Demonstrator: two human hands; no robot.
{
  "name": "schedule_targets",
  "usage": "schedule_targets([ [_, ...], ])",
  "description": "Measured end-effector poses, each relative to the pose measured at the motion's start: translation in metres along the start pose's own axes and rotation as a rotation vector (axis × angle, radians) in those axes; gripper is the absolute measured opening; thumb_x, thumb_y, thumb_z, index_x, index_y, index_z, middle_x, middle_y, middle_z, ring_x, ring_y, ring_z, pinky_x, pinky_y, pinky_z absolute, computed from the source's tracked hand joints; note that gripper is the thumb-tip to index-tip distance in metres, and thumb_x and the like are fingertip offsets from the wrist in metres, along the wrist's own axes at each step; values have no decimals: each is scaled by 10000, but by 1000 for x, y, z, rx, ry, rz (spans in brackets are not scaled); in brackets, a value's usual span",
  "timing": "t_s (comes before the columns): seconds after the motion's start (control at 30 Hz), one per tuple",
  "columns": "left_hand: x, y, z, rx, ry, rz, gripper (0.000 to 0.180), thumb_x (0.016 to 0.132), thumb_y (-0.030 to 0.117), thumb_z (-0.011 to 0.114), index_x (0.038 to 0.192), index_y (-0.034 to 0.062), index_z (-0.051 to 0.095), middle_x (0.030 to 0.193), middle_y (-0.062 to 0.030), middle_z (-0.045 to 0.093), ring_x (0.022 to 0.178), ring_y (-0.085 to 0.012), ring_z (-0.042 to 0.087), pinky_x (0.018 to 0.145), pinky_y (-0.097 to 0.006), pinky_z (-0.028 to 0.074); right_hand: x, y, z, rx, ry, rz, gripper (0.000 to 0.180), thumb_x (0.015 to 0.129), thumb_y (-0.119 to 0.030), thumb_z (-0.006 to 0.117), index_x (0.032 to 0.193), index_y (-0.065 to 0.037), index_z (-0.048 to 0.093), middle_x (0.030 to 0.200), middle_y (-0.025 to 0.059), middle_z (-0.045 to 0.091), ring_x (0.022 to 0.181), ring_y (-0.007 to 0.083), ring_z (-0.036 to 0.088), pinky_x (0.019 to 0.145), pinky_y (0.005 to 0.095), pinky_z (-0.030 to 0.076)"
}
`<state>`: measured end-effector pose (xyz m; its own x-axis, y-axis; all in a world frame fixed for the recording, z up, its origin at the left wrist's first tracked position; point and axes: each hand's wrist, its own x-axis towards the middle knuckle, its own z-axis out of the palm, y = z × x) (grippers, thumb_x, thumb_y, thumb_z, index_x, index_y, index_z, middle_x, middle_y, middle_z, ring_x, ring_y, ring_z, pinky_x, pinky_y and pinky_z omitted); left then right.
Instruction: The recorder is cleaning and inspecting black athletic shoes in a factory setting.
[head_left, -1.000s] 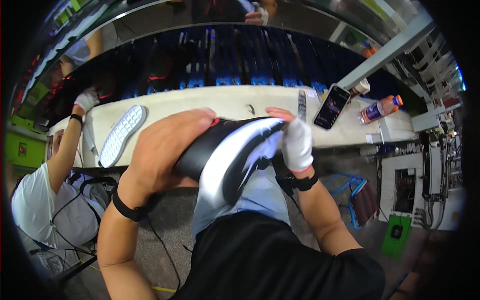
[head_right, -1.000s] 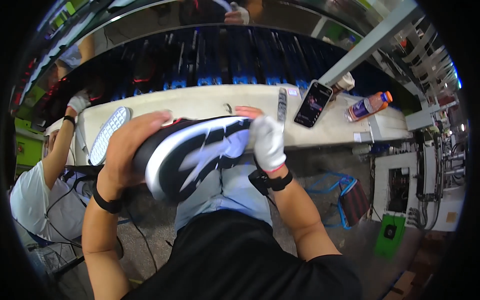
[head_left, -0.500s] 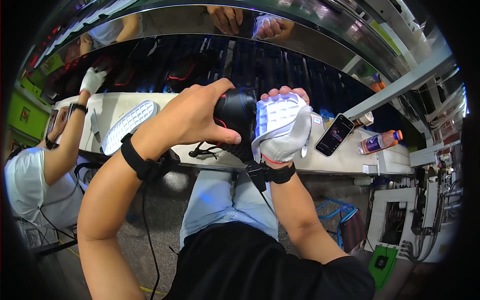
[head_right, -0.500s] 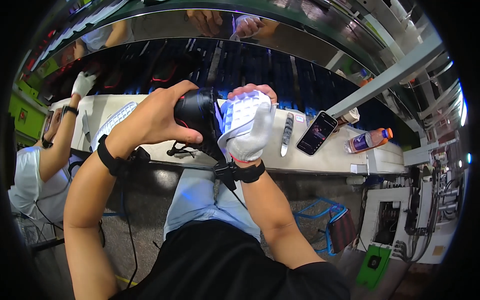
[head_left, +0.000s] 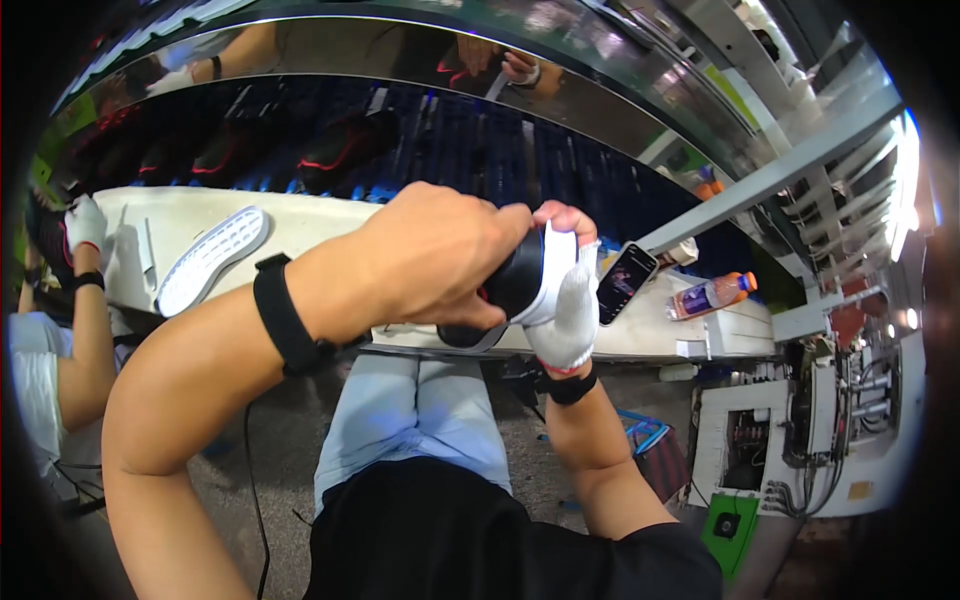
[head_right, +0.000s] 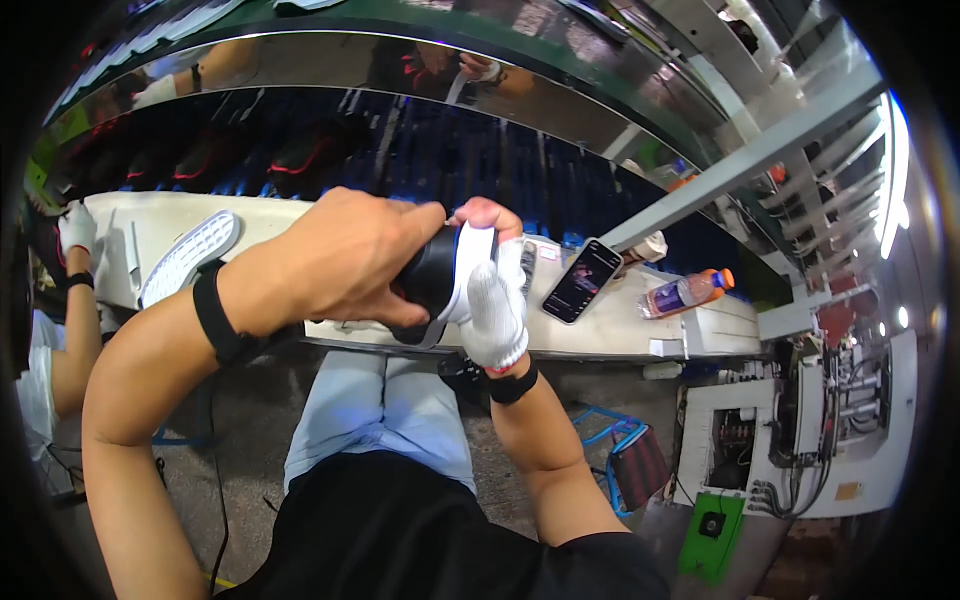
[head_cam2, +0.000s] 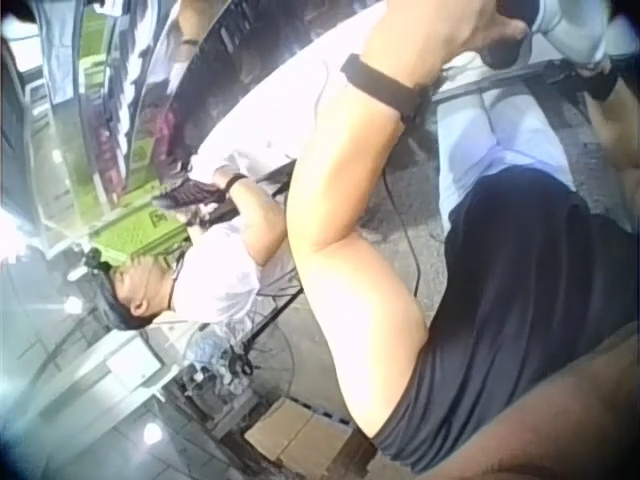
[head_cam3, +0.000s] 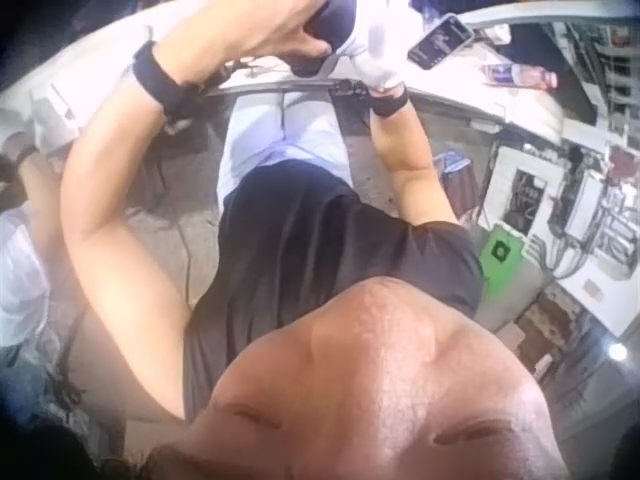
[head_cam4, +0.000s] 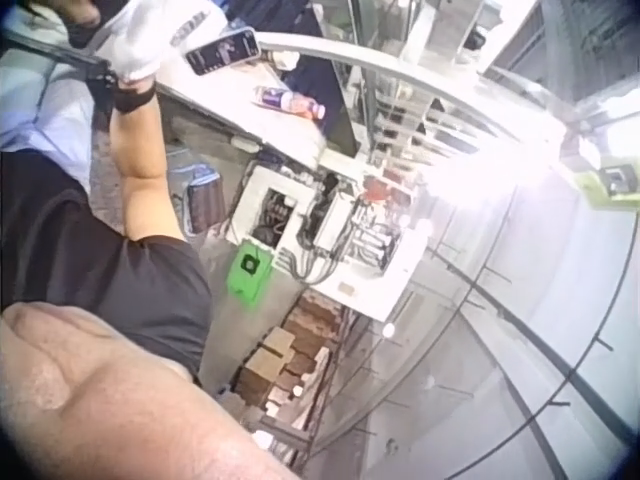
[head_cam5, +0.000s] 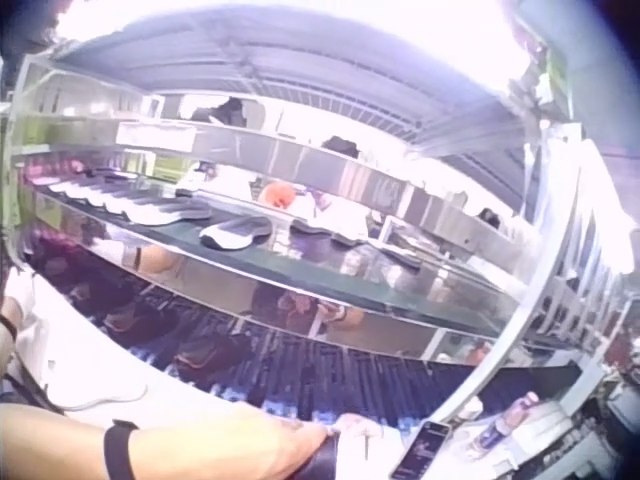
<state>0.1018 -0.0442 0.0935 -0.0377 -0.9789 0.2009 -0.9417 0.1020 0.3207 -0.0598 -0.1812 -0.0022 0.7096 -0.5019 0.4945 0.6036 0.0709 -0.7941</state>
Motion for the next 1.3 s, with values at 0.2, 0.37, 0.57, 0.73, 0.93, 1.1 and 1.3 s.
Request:
schedule_targets([
  [0.2, 4, 40, 20, 49, 60, 229, 623, 747, 327, 944, 1130, -19, 594, 900, -162, 733, 794, -347, 772, 681, -459, 597, -36, -42, 4, -272, 170, 28, 940, 1049, -779, 453, 1521, 34, 476, 1584, 255, 531, 1460, 352, 526, 1265, 508, 362],
  [0.37, 7, 57, 23, 124, 125, 217, 610, 747, 323, 949, 1101, -11, 581, 883, -130, 709, 747, -291, 766, 623, -401, 586, -60, -50, 3, -246, 191, 52, 773, 1120, -635, 446, 1536, 16, 459, 1572, 268, 528, 1401, 354, 581, 1244, 513, 405],
  [0.57, 8, 60, 39, 67, 162, 201, 589, 731, 297, 938, 1093, -11, 591, 858, -105, 674, 708, -283, 743, 584, -401, 579, -67, -25, 1, -369, 404, -295, 474, 1139, -421, 486, 1374, -12, 519, 1340, 199, 602, 1279, 302, 604, 1192, 489, 443],
  [0.73, -4, 70, 50, 159, 229, 207, 538, 705, 257, 901, 1075, -3, 610, 834, -75, 637, 669, -229, 715, 566, -371, 574, -76, -30, -4, -484, 323, -360, 337, 1096, -309, 524, 1219, 1, 563, 1228, 212, 652, 1218, 340, 626, 1154, 532, 460],
  [0.93, -18, 62, 30, 154, 115, 273, 578, 687, 247, 894, 1138, 10, 621, 950, -65, 664, 831, -223, 731, 679, -380, 596, -94, -46, 5, -749, 183, -403, 238, 1003, -127, 667, 1216, -35, 615, 1226, 218, 671, 1177, 364, 663, 1088, 518, 524],
  [1.1, -44, 50, -28, 160, 9, 132, 938, 634, 223, 952, 1505, 192, 607, 1482, -148, 594, 1185, -345, 679, 930, -469, 579, -117, -17, -2, -676, 211, -459, 612, 871, -261, 928, 1347, -46, 609, 1277, 186, 686, 1118, 329, 696, 976, 430, 575],
  [1.3, -83, 75, -17, -112, 27, -13, 1127, 697, 581, 971, 1576, 18, 547, 1602, -254, 531, 1438, -476, 565, 1204, -562, 452, -119, 37, -15, -900, 104, -437, 497, 744, -194, 968, 1135, -132, 667, 1052, 63, 697, 948, 309, 703, 843, 426, 562],
])
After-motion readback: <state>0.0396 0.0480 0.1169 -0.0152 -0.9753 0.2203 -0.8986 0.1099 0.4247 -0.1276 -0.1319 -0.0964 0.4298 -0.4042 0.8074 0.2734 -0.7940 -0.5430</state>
